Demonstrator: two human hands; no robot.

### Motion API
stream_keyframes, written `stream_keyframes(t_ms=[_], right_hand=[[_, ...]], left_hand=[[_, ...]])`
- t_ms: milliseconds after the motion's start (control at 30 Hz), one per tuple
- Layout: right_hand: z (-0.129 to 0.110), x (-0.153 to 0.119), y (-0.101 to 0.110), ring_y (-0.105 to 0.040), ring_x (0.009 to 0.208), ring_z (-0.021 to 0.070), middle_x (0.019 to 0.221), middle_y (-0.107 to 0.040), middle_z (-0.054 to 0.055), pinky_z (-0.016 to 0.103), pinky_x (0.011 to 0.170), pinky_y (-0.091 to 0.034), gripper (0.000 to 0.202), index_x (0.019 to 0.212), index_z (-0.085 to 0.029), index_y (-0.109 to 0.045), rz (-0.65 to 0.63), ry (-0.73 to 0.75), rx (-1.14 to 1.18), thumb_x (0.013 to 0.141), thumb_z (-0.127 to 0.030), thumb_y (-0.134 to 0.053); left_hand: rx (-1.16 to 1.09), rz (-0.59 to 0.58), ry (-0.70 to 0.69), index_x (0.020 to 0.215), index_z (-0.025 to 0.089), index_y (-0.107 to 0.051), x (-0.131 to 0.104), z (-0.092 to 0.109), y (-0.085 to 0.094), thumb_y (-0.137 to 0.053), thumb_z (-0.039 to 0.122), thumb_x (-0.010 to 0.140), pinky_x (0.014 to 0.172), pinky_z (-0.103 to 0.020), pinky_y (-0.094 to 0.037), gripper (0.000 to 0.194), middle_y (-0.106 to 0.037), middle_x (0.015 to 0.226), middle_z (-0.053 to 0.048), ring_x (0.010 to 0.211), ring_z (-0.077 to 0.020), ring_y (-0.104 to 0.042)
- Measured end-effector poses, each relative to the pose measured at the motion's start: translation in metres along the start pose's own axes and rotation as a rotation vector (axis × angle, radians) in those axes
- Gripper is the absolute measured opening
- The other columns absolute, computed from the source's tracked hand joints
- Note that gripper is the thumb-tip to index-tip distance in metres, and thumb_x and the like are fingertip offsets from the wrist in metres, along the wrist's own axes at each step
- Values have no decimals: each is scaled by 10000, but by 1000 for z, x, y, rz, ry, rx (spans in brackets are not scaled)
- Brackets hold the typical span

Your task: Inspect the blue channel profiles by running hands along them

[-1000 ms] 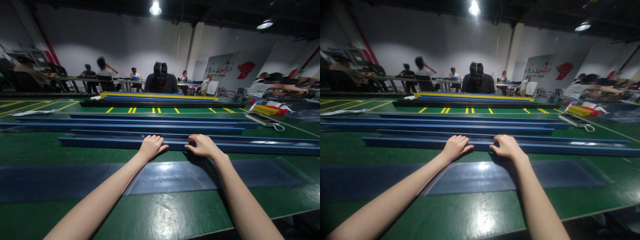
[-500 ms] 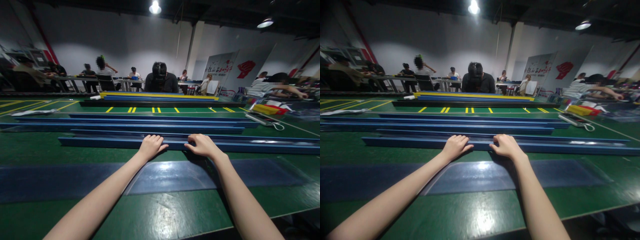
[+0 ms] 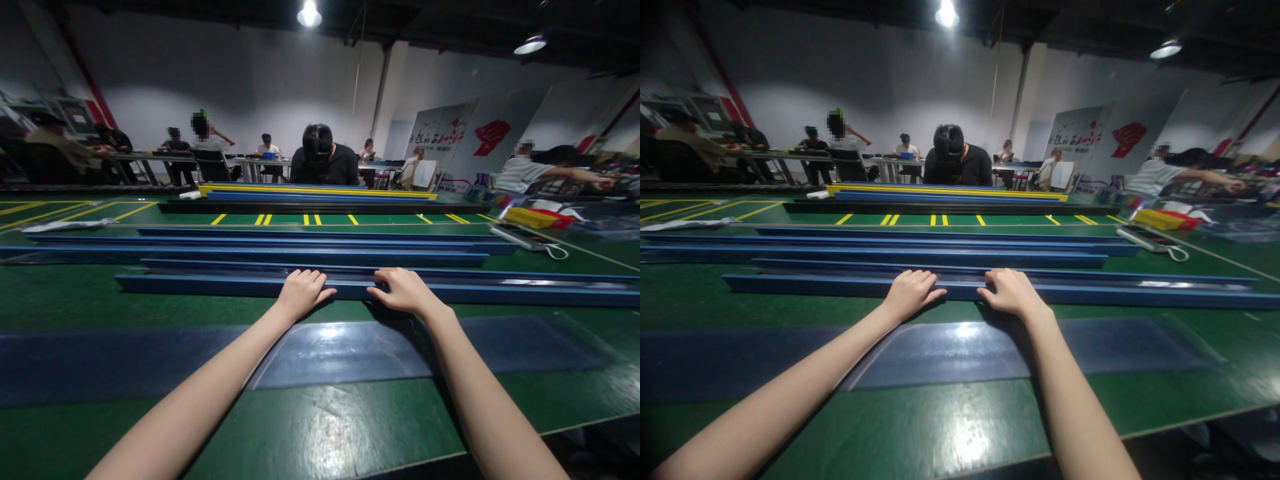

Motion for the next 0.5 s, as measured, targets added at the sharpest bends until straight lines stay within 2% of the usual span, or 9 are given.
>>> stream_keyframes(t_ms=[500], right_hand=[[-1, -1, 1, -590, 800, 191, 853, -656, 53, 240, 607, -340, 281, 796, -197, -596, -15, -4, -1, 791, -427, -436]], left_hand=[[-17, -30, 10, 738, 157, -541, 1, 0, 1, -380, 460, 855, 574, -287, -290, 363, -597, 679, -35, 641, -161, -541]])
Point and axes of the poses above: each hand's wrist, its own x-axis towards the middle knuckle, its own y-axis out of the back of the hand, z = x × y, the point moved 5 cm from there along x, towards the middle knuckle
